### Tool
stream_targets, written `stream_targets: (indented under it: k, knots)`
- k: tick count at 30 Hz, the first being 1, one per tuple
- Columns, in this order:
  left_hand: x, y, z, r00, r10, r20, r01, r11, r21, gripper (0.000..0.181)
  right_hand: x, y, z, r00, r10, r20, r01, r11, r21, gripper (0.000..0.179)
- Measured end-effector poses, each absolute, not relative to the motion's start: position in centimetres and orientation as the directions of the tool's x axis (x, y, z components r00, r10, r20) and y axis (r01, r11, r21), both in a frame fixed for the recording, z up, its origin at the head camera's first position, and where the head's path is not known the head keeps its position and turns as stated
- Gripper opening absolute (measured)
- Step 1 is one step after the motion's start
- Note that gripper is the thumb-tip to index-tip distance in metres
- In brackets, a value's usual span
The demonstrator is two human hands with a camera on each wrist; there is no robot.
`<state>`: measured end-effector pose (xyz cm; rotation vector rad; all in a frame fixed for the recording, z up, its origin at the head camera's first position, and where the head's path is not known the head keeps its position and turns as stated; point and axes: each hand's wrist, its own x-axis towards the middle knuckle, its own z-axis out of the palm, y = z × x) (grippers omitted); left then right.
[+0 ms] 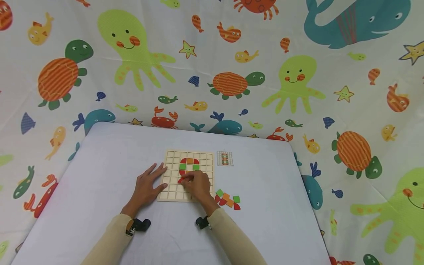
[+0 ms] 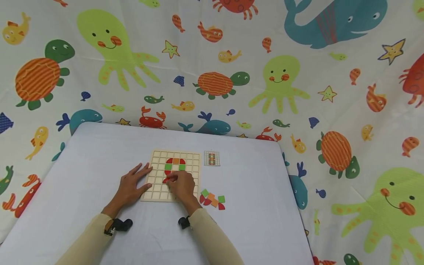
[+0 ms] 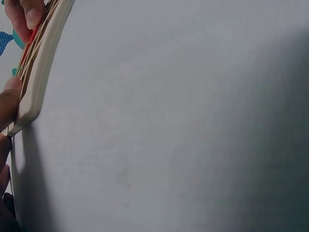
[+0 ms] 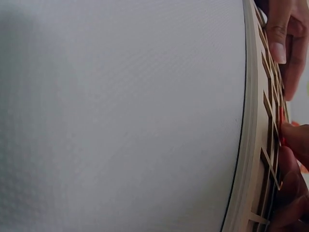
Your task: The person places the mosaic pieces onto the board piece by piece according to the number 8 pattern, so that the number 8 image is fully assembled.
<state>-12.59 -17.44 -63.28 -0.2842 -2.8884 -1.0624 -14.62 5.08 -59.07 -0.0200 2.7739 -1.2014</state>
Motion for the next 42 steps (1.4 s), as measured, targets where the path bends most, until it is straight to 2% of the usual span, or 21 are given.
stream_targets:
  k: [8,21,30,35,42]
  knots:
    - [-12.5,-17.3,-63.3,-0.983,0.150,0.109,0.185,0.749,0.636,0.073,-14.5,5.4,-59.1,-0.991,-0.070,-0.110,0.032,0.685,-0.728,0.012]
    - [-12.2,-17.1,-63.1,-0.980,0.143,0.141,0.200,0.737,0.646,0.072,-14.3,10.6,-59.0,-0.997,-0.069,-0.040,0.001,0.497,-0.868,0.022]
    - [-12.1,-17.1,-63.3,-0.977,0.139,0.164,0.213,0.741,0.638,0.071,-13.5,15.3,-58.1,-0.999,-0.017,-0.050,0.036,0.490,-0.871,0.025]
    - [-12.1,-17.0,-63.1,-0.982,0.137,0.128,0.187,0.741,0.645,0.072,-12.9,17.7,-58.3,-0.997,0.037,-0.067,0.076,0.498,-0.864,0.022]
    - [-11.8,-16.9,-63.0,-0.981,0.134,0.142,0.194,0.740,0.644,0.070,-11.9,20.3,-58.9,-0.991,0.074,-0.115,0.137,0.544,-0.828,0.018]
